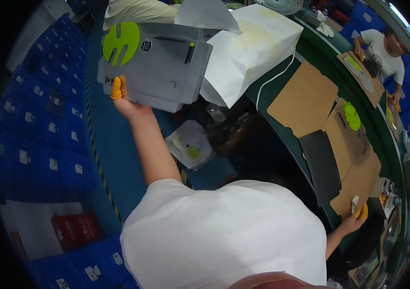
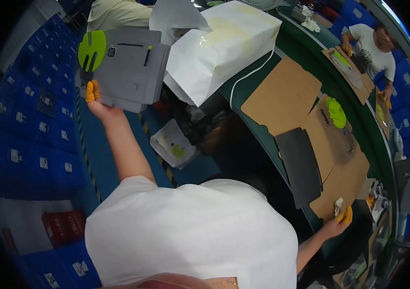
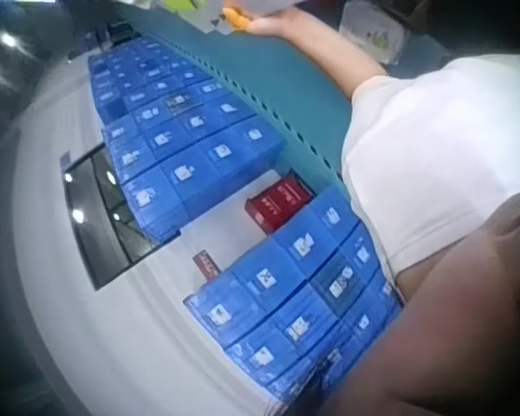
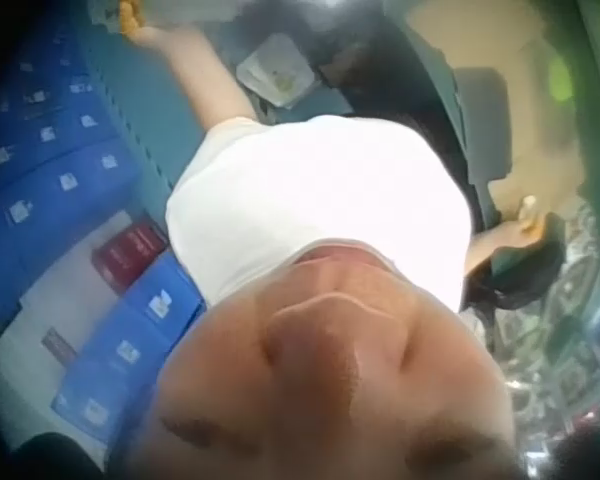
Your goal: The person cleans plastic components on an assembly line with a cloth.
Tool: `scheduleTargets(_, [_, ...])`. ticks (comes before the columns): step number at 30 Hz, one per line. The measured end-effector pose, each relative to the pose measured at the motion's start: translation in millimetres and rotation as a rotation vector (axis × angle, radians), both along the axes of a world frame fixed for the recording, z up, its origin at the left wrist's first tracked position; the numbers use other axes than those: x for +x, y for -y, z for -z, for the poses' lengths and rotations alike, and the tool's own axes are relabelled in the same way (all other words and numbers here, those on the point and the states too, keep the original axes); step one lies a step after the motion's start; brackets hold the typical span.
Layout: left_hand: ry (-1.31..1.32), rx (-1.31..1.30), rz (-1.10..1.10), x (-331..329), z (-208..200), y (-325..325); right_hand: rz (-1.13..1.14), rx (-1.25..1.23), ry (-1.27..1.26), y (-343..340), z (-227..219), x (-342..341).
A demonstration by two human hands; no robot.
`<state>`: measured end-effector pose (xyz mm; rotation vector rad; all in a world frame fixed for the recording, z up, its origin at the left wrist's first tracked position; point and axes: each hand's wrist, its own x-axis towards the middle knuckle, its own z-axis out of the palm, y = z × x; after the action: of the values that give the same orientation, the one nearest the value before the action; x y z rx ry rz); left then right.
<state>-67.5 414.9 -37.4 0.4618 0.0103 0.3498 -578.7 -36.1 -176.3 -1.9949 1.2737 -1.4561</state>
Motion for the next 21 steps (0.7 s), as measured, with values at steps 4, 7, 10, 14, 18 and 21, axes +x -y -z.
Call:
scheduleTargets(4, [-0.136,-0.145,0.155,-37,-19,30,0.069,0.016,0.083,-13,-27,2])
scheduleTargets(7, [-0.008,-0.044,0.440,-46,-15,73,0.068,0.089,0.357,-38,-50,-2])
scheduleTargets(10, [0.032,-0.039,0.715,-60,4,107,-0.290,0.226,0.537,-66,-76,46])
scheduleTargets(14, [0.013,0.122,1.117,-114,15,190,-0.886,0.659,0.615,-121,-86,103])
scheduleTargets(18, [-0.065,0.168,1.270,-150,42,241,-1.155,1.073,0.912,-136,-63,129])
scheduleTargets(21, [-0.074,0.227,1.364,-172,46,258,-1.050,1.117,1.043,-136,-50,122])
